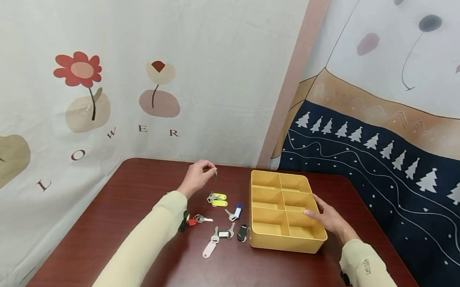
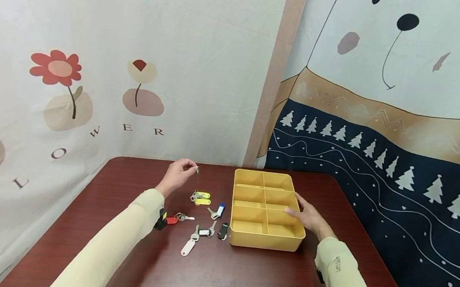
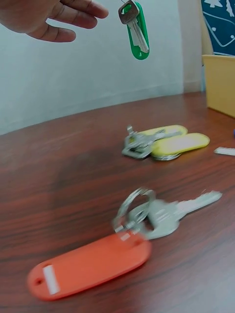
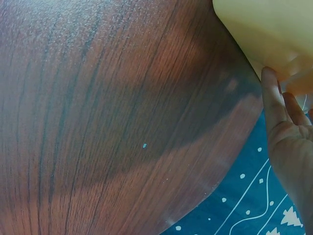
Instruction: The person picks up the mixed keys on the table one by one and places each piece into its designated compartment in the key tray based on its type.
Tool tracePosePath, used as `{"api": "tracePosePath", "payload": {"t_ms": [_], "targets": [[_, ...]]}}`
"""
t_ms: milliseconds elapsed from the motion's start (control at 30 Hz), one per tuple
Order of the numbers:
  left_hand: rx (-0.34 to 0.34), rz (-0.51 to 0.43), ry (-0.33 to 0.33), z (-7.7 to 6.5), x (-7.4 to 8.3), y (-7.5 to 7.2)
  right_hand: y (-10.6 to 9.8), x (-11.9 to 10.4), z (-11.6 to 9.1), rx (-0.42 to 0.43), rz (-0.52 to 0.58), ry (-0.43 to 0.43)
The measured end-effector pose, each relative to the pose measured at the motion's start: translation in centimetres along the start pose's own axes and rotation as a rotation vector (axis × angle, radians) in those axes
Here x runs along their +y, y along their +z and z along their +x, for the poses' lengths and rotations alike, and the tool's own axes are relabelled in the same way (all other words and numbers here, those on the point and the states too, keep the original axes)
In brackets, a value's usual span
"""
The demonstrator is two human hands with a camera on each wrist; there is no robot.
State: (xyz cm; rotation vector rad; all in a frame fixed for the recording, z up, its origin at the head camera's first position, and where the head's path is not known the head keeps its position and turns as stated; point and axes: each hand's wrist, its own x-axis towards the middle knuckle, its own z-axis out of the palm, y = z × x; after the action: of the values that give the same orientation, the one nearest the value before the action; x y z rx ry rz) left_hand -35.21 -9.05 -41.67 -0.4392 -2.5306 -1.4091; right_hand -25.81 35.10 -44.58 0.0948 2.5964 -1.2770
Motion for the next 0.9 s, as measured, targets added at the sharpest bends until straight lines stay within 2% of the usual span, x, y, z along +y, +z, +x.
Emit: {"api": "tracePosePath", "payload": {"t_ms": [233,633,900], "targets": [[-0.003,-0.031,0.034,0.7,1.5,1.7,0.1,0.1,0.2,0.002,0.009,-0.005],[-0.042,-0.068,0.041,1.6,3.4,4.3,0.0,0.2,0.1,0.012,0.004,-0.004],[-0.034,-0.058,0.09,2.6,4.3,6.4,0.1,0.3,0.2,0.005,0.017,-0.008]]}}
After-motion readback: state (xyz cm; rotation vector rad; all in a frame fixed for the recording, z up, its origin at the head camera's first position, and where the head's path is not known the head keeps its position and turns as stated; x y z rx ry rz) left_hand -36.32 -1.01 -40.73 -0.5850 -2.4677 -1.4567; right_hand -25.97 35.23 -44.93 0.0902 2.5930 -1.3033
